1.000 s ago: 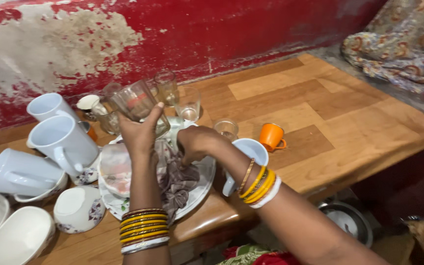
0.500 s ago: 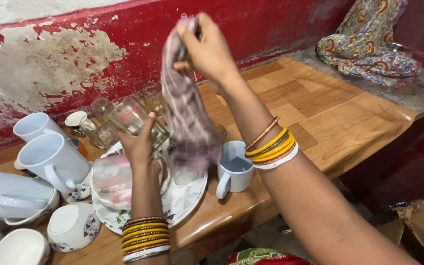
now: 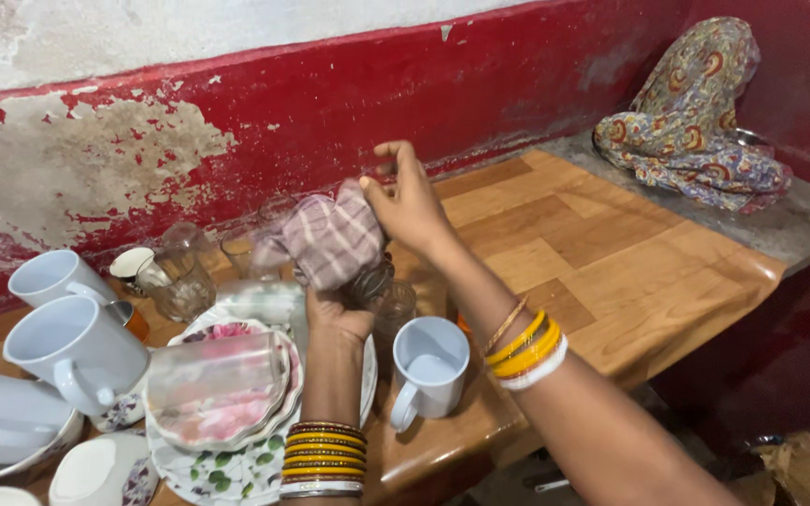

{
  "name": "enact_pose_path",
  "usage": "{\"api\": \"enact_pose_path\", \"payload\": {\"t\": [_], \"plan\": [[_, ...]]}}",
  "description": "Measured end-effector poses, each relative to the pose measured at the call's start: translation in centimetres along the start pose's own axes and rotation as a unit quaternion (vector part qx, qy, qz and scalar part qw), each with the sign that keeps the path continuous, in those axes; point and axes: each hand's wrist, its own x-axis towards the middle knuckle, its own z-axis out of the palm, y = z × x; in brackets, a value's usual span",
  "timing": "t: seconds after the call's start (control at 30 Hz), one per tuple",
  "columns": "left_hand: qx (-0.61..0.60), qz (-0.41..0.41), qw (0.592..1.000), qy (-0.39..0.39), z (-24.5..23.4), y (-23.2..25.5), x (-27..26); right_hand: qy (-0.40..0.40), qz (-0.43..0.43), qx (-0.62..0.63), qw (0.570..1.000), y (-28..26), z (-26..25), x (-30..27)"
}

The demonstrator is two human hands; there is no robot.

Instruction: The person cleans glasses by wiping the inside and outside of each glass with a cloth and places them on the wooden table.

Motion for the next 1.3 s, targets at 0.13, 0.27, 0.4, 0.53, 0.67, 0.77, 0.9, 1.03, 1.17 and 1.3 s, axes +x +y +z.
{"api": "enact_pose_path", "payload": {"t": [0.13,0.27,0.4,0.53,0.67,0.77,0.9,1.03,1.17,1.3], "plan": [[0.087,0.062,0.994,-0.018,2.7,-1.8,0.5,-0.072,-0.212,-0.128,0.966,-0.3,-1.1,-3.7],[0.150,0.136,0.978,-0.043,4.1,-3.9,0.7,-0.171,-0.188,-0.211,0.944,1.5,-1.6,-4.1],[0.210,0.066,0.969,0.113,6.7,-4.4,-0.5,-0.053,0.061,0.053,0.995,3.8,-5.5,-0.6],[0.234,0.094,0.960,0.125,7.1,-4.5,0.3,-0.026,0.209,0.135,0.968,3.1,-8.1,0.6],[0.163,0.130,0.978,0.002,6.3,-6.3,3.4,-0.151,-0.111,-0.121,0.975,2.8,-5.3,-2.1],[0.134,0.124,0.983,-0.009,6.6,-7.0,4.3,-0.156,-0.119,-0.213,0.957,4.2,-5.5,-1.7],[0.153,0.084,0.981,0.079,8.0,-7.4,3.0,-0.139,0.136,0.206,0.959,8.9,-5.9,-0.2],[0.093,0.095,0.991,-0.006,8.9,-7.4,3.6,-0.094,0.344,0.485,0.799,12.4,-6.1,-1.0],[0.141,0.110,0.982,0.065,10.2,-7.2,2.9,-0.100,0.375,0.517,0.763,11.0,-6.3,-0.2],[0.199,0.129,0.969,0.072,8.7,-6.0,4.1,-0.107,0.154,0.093,0.978,7.9,-4.7,-0.4]]}}
